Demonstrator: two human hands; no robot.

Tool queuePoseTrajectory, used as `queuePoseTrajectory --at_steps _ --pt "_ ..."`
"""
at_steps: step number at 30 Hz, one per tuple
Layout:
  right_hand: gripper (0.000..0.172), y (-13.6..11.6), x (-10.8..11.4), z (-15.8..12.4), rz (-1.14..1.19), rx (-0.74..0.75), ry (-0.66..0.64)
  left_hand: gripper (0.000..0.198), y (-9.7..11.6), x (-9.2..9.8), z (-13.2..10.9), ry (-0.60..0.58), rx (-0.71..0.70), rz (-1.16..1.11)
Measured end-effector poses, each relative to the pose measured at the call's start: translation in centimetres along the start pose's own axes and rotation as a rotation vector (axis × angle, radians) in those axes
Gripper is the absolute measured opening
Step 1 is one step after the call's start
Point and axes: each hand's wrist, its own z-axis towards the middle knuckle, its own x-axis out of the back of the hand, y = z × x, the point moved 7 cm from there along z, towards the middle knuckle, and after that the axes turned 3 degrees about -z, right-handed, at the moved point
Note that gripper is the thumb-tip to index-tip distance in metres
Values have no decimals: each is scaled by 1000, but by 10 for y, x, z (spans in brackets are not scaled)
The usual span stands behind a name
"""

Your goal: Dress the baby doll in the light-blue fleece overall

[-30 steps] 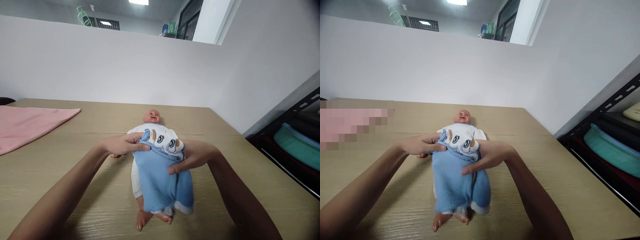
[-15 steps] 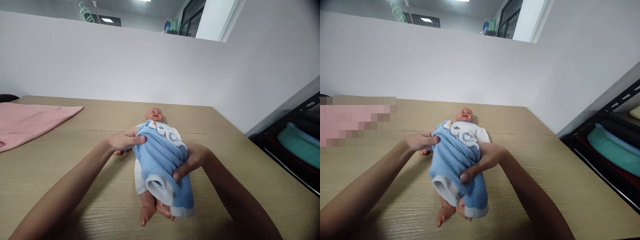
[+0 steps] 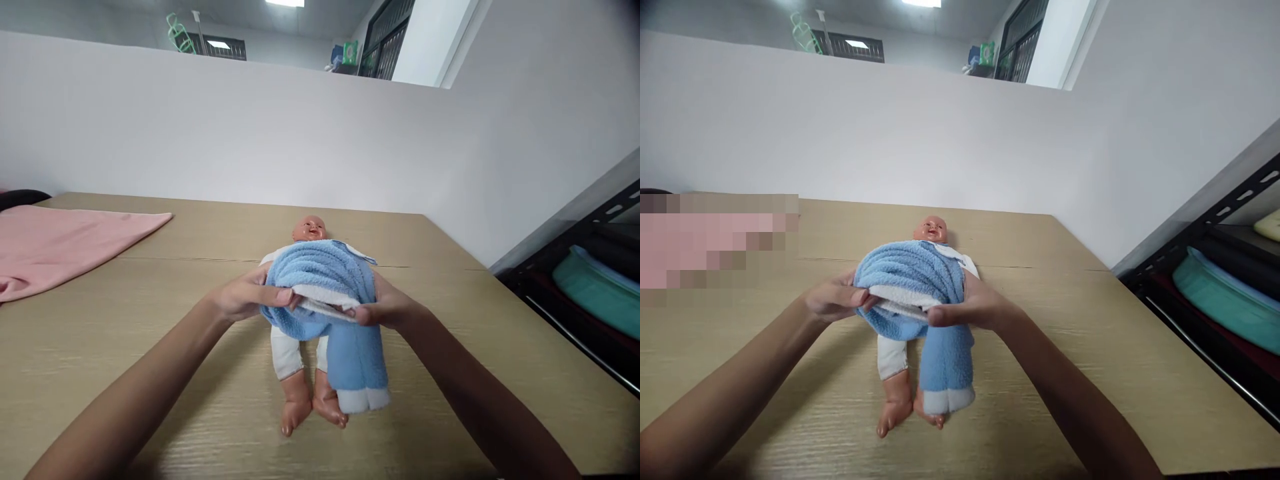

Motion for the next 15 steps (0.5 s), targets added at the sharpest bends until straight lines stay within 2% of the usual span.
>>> queuePoseTrajectory --at_steps 2,5,7,9,12,13,15 --pt "65 -10 -1 -7 -116 -12 103 46 -5 -5 -5 72 57 -23" --pt "31 -16 6 -21 -247 -88 420 55 -10 -19 -13 164 62 35" --pt "13 -16 2 -30 -312 -131 514 67 -13 -30 -20 226 61 101" --pt "9 -15 -10 -34 -419 -185 457 82 -19 -37 -30 295 100 215" --pt "13 -16 -31 -36 -643 -231 310 101 -26 -37 -46 385 181 401" --pt "14 -18 -36 -36 -706 -230 275 101 -28 -36 -50 392 206 437" --pt "17 -22 -43 -37 -793 -203 232 86 -32 -36 -58 379 233 465"
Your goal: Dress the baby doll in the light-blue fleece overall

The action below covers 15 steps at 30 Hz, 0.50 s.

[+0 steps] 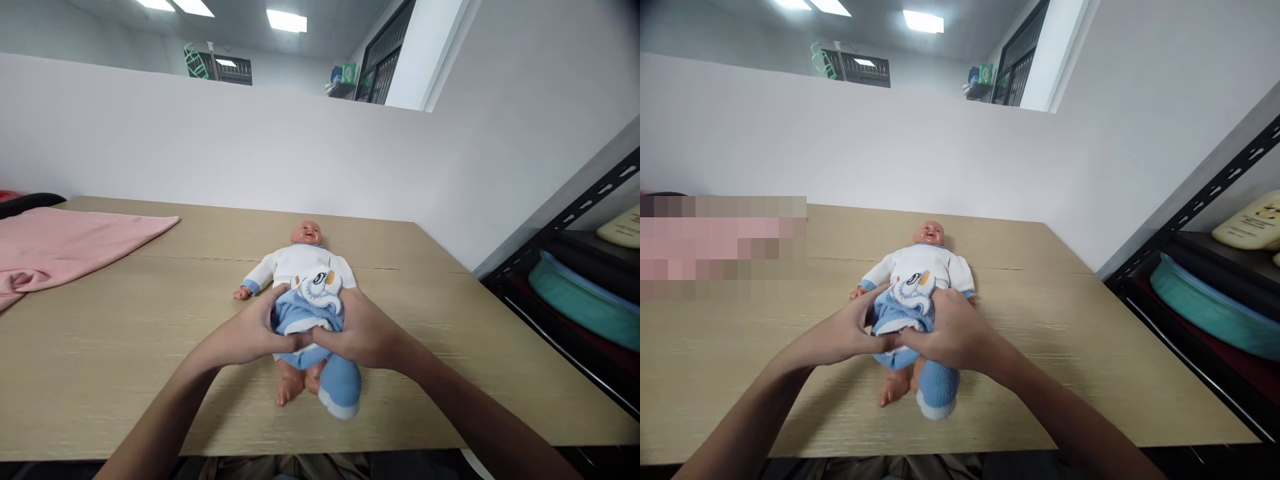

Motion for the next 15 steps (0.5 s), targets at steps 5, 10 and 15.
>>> queuePoseTrajectory --at_steps 5,10,15 --pt "8 0 -12 -4 -33 44 -75 51 -15 4 -27 242 -30 45" --pt "38 16 -52 -11 -67 1 -172 53 -58 -18 -56 282 120 147" --pt "79 30 -84 -20 -67 -47 -192 39 -96 -27 -66 245 246 274"
